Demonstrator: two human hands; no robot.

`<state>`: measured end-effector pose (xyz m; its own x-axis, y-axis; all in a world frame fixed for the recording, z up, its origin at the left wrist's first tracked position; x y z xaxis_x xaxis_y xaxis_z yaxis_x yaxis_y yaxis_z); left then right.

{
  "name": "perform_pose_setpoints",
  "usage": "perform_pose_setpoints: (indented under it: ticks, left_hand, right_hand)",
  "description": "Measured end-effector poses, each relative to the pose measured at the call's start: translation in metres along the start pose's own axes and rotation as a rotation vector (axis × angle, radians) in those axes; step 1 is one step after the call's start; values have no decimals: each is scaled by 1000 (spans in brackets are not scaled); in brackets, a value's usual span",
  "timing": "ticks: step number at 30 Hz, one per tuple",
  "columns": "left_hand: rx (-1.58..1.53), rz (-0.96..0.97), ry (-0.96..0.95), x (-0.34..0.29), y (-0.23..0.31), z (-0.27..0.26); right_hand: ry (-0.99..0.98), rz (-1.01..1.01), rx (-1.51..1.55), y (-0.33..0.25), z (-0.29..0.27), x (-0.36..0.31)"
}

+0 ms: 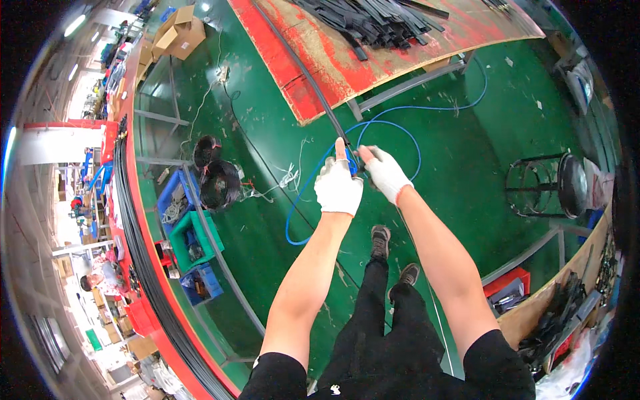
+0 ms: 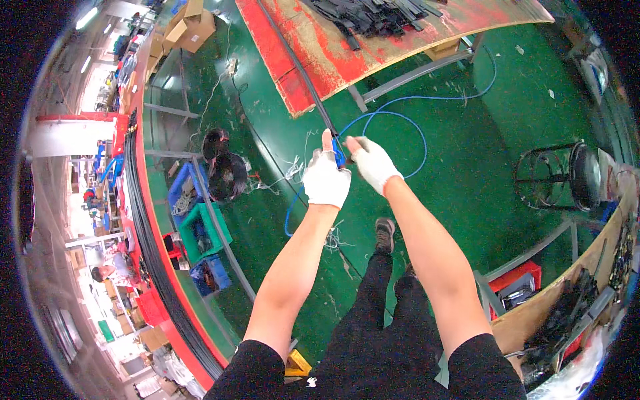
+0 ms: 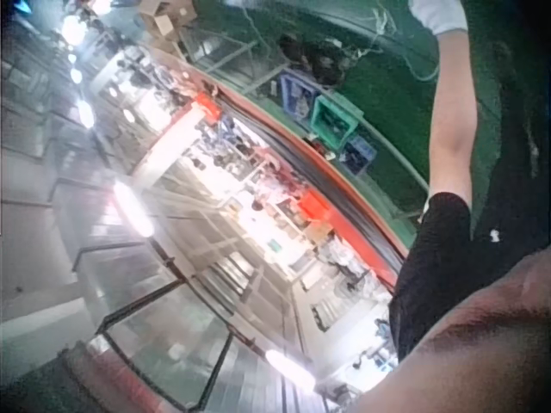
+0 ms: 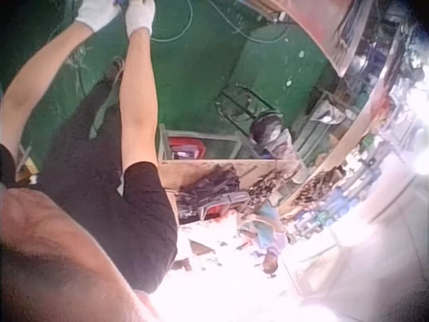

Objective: Measuring and cutting long black rubber or plastic strips on a workbench using a utility knife.

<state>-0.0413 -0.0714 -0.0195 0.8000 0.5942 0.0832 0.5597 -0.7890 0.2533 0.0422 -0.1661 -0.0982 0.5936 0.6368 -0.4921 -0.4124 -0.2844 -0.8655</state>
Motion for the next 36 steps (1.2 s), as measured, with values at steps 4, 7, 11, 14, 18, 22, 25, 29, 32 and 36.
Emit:
perform_pose_setpoints:
  ticks: [4, 7, 11, 14, 18, 22, 25, 29, 32, 36]
  left_hand:
    - [24, 9, 3, -3, -6, 6]
    - [32, 25, -5, -4, -3, 7]
    - [32, 4, -25, -2, 1, 12]
    - [41, -37, -31, -2, -5, 16]
    - [18, -69, -134, -9, -3, 23]
    - [27, -93, -155, -15, 3, 25]
    - [26, -58, -85, -17, 3, 25]
    - [89, -20, -29, -20, 0, 27]
    - [35, -43, -73, -21, 4, 25]
    - [39, -45, -142, -23, 6, 25]
  right_hand:
    - [41, -208, -276, -10, 15, 16]
    - [44, -187, -304, -7, 8, 10]
    - [50, -159, -282, 9, -2, -4]
    - [26, -129, -248, 18, 1, -28]
    - [53, -88, -213, 34, -4, -47]
    - [76, -66, -170, 39, -10, -53]
    - [66, -81, -217, 38, -10, -57]
    - [83, -96, -245, 35, -4, -68]
    - [110, -79, -258, 42, -16, -68]
    - [156, -125, -307, 44, -26, -69]
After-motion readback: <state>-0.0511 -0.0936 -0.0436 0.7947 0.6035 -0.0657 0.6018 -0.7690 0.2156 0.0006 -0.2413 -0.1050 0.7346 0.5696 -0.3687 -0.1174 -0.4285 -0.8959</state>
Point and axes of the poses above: each hand's wrist, its own x-axis towards the middle knuckle, its own z-axis out of the palm, y = z × x, the point moved 8 cm from there along x, towards the middle knuckle
